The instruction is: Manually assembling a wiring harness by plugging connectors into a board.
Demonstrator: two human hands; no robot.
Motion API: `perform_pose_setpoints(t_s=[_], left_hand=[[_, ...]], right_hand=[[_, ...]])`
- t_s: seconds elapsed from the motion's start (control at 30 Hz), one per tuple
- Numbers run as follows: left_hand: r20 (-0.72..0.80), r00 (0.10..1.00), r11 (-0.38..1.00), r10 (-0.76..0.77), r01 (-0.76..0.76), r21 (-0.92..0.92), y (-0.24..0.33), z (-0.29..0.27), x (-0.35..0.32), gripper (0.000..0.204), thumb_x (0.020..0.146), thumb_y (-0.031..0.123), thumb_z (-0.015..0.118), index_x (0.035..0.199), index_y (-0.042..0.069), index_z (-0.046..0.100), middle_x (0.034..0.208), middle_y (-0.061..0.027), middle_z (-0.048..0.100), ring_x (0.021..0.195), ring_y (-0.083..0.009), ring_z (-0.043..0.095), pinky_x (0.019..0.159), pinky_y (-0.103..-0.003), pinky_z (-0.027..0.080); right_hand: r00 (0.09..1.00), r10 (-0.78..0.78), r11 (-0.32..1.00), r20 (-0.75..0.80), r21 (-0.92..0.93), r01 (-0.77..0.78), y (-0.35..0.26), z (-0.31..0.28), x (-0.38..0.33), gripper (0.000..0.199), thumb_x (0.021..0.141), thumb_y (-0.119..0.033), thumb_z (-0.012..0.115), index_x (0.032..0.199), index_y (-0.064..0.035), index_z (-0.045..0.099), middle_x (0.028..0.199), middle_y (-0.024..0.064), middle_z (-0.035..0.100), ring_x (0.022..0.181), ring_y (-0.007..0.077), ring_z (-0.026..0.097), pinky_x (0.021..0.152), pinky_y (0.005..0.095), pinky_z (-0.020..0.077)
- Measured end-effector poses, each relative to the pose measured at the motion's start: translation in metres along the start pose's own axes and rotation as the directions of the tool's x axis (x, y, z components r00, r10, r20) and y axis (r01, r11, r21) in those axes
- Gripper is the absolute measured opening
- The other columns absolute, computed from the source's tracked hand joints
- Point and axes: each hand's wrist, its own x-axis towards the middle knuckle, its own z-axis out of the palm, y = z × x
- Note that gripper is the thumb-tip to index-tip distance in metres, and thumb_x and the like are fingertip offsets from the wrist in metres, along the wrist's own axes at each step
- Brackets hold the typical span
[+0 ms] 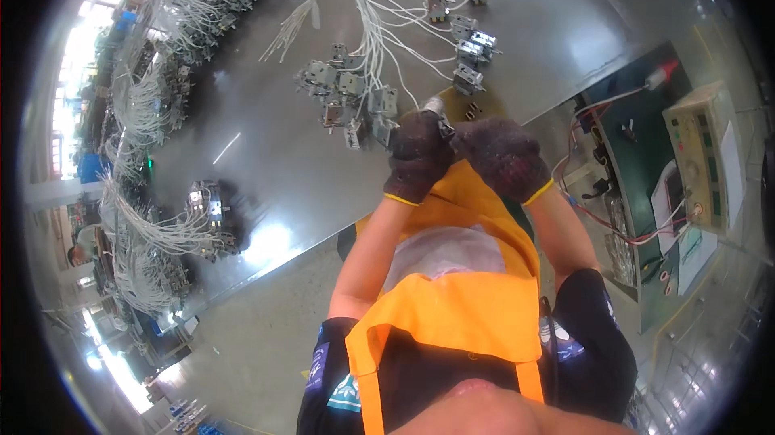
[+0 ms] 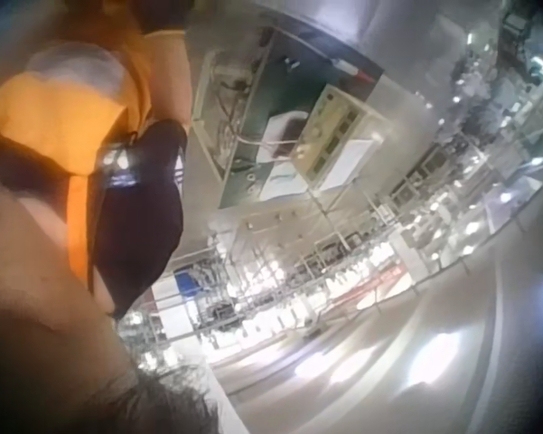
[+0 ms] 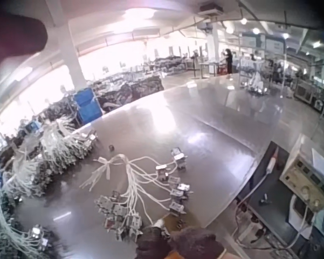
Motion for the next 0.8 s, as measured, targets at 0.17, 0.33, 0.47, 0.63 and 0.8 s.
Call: perform_pose_setpoints(t_s=[0.17,0.33,0.47,0.63,0.8], left_hand=[[-0.120,0.985,0.992,0.122,-0.119,0.036,-0.016,0.015,-0.004,0.047,0.075,0.019,0.072,0.115,0.000,0.058,0.086,-0.0198,0.063,0.080,-0.0398,0.063,0.071,-0.047,0.050],[-0.043,0.998,0.998,0.035,-0.037,-0.058,-0.008,0.002,-0.004,0.044,0.078,0.020,0.070,0.115,-0.001,0.057,0.088,-0.0207,0.062,0.082,-0.0391,0.062,0.070,-0.046,0.048],[-0.071,0.995,0.997,0.076,-0.077,-0.006,-0.010,0.010,-0.016,0.051,0.080,0.020,0.069,0.123,-0.002,0.053,0.098,-0.0243,0.062,0.092,-0.0405,0.062,0.076,-0.046,0.050],[-0.130,0.962,0.966,0.242,-0.225,0.131,0.013,-0.068,-0.015,0.076,0.073,0.013,0.078,0.138,-0.001,0.041,0.139,-0.0274,0.046,0.132,-0.0436,0.043,0.104,-0.046,0.043],[0.228,0.966,0.992,0.122,-0.126,0.001,-0.060,-0.077,0.028,0.069,0.077,0.003,0.073,0.139,0.002,0.042,0.134,-0.0197,0.052,0.127,-0.0356,0.049,0.108,-0.042,0.040]], right_hand=[[0.986,0.134,0.991,0.096,-0.023,-0.133,-0.011,-0.010,0.006,0.023,0.097,-0.026,0.047,0.095,-0.0082,0.062,0.085,0.0209,0.065,0.082,0.0401,0.063,0.072,0.0499,0.0494],[0.986,0.163,0.986,-0.038,-0.023,-0.164,-0.015,0.001,0.008,0.018,0.088,-0.020,0.055,0.088,-0.0072,0.067,0.081,0.0207,0.068,0.080,0.0395,0.067,0.070,0.0505,0.0534],[0.982,0.176,0.984,0.068,0.005,-0.177,-0.011,-0.001,-0.002,0.030,0.098,-0.031,0.044,0.096,-0.0067,0.062,0.089,0.0226,0.066,0.087,0.0432,0.062,0.077,0.0519,0.0492],[0.991,-0.008,0.784,-0.133,0.615,0.089,0.009,0.004,-0.031,0.035,0.093,-0.025,0.062,0.126,-0.0121,0.062,0.097,0.0141,0.071,0.077,0.0232,0.067,0.069,0.0363,0.0522],[0.860,0.013,0.783,0.510,0.530,-0.326,-0.041,0.027,0.005,0.044,0.090,-0.013,0.064,0.134,-0.0087,0.057,0.107,0.0040,0.071,0.073,0.0133,0.063,0.072,0.0286,0.0533]])
